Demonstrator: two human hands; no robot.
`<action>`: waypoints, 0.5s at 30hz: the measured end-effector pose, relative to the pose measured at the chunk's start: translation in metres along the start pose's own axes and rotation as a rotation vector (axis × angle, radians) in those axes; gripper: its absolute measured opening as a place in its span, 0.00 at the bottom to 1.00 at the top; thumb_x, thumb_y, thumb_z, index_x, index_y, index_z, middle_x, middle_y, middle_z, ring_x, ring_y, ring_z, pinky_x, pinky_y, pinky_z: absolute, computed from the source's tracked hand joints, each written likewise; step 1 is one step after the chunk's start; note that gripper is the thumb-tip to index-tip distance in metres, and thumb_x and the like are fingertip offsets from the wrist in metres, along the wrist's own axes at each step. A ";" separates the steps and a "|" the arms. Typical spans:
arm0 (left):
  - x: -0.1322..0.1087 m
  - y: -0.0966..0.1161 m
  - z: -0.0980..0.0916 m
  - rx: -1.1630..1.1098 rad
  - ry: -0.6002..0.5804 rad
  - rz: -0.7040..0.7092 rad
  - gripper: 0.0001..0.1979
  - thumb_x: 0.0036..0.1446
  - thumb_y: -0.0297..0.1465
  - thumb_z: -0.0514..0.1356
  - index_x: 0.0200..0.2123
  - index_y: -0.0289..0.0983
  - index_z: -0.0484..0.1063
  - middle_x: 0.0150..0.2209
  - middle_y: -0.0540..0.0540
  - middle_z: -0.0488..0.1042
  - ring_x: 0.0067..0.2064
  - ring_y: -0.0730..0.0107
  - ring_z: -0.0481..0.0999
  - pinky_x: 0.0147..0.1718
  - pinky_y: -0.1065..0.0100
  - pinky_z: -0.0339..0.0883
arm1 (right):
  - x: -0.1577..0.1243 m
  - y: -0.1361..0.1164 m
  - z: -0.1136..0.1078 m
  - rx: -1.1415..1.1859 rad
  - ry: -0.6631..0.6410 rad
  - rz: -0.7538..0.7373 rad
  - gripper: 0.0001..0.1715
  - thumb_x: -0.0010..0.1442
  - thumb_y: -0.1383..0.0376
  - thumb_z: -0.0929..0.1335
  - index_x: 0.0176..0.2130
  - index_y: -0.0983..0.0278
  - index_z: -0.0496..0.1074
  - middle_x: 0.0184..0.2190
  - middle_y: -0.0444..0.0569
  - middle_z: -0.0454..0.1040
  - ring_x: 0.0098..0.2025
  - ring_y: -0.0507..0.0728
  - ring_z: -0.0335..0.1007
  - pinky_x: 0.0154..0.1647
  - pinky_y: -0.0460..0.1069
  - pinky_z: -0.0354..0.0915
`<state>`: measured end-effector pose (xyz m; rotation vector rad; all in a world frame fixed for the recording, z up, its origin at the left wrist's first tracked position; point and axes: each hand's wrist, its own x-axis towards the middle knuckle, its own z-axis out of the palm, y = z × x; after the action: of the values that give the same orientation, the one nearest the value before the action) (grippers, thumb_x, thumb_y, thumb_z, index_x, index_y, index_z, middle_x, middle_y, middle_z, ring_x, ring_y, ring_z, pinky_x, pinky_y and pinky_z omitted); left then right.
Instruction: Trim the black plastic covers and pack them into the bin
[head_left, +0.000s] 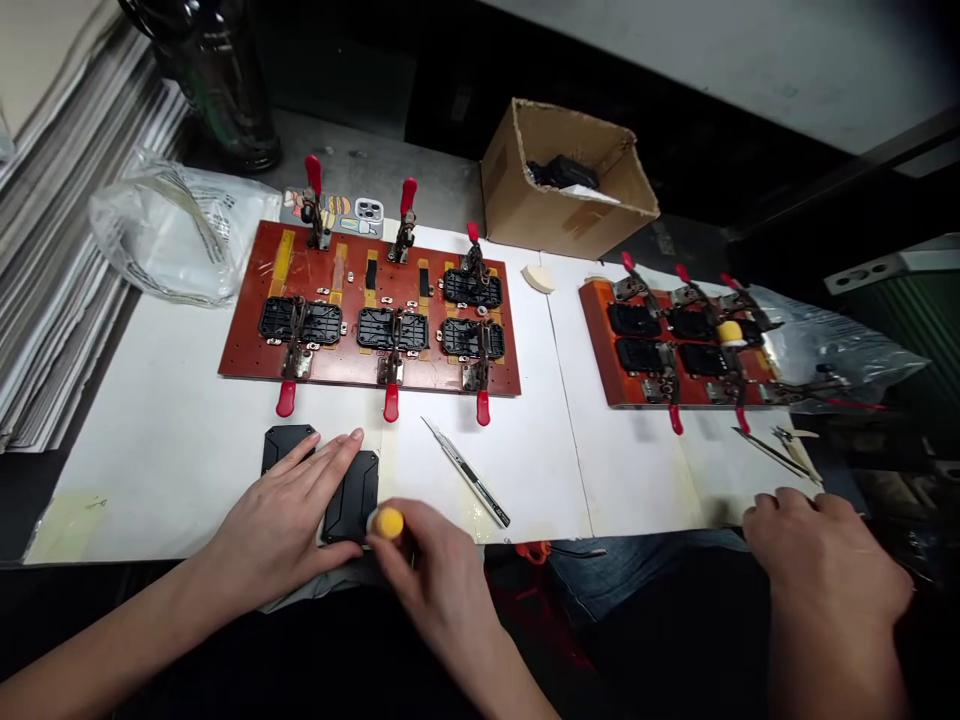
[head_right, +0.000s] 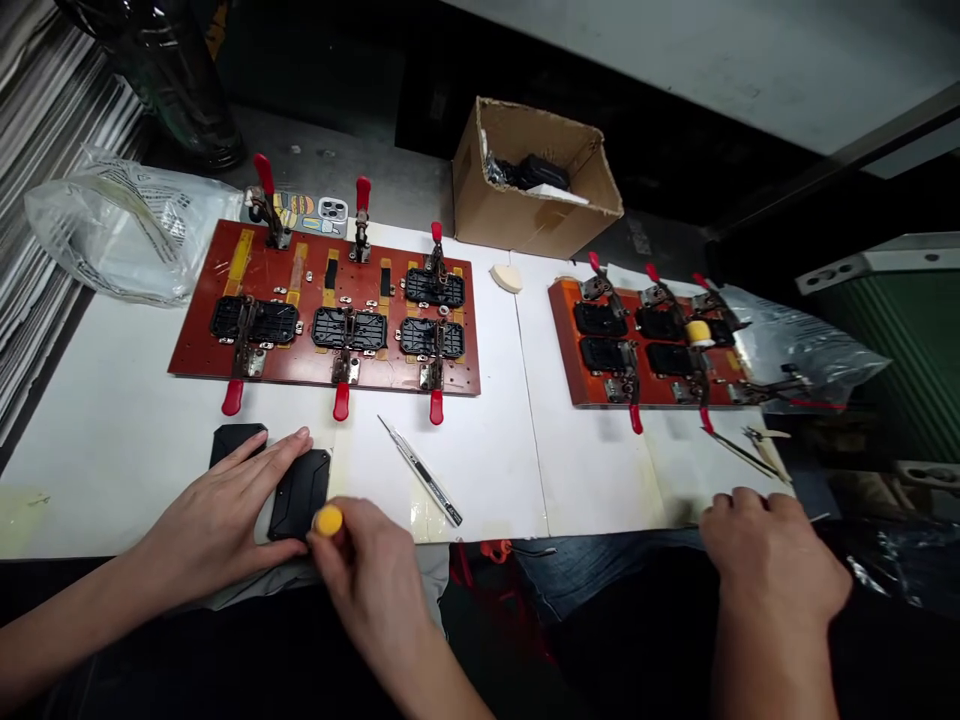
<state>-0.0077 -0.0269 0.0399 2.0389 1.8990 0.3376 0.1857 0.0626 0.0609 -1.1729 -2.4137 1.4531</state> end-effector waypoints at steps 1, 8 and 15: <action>0.000 0.000 0.000 -0.002 0.002 0.000 0.50 0.60 0.47 0.61 0.72 0.30 0.38 0.70 0.37 0.58 0.70 0.59 0.60 0.71 0.55 0.48 | 0.004 0.000 0.002 -0.008 0.058 -0.013 0.06 0.68 0.63 0.67 0.45 0.60 0.72 0.34 0.43 0.73 0.32 0.51 0.69 0.34 0.44 0.64; -0.001 0.003 -0.001 0.018 -0.027 -0.017 0.49 0.60 0.47 0.60 0.72 0.29 0.38 0.71 0.38 0.56 0.71 0.62 0.56 0.72 0.56 0.44 | 0.000 -0.004 -0.001 -0.151 -0.090 -0.080 0.09 0.69 0.63 0.65 0.48 0.58 0.72 0.36 0.45 0.73 0.34 0.54 0.70 0.35 0.46 0.64; 0.002 0.005 0.001 0.042 -0.010 -0.038 0.49 0.62 0.50 0.58 0.73 0.32 0.36 0.72 0.38 0.55 0.72 0.60 0.55 0.72 0.52 0.38 | -0.023 0.043 -0.011 0.030 0.392 0.013 0.11 0.66 0.59 0.68 0.46 0.62 0.72 0.35 0.46 0.75 0.26 0.50 0.66 0.27 0.44 0.64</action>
<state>-0.0021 -0.0255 0.0408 2.0241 1.9524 0.2802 0.2310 0.0664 0.0402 -1.3236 -2.1142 1.1276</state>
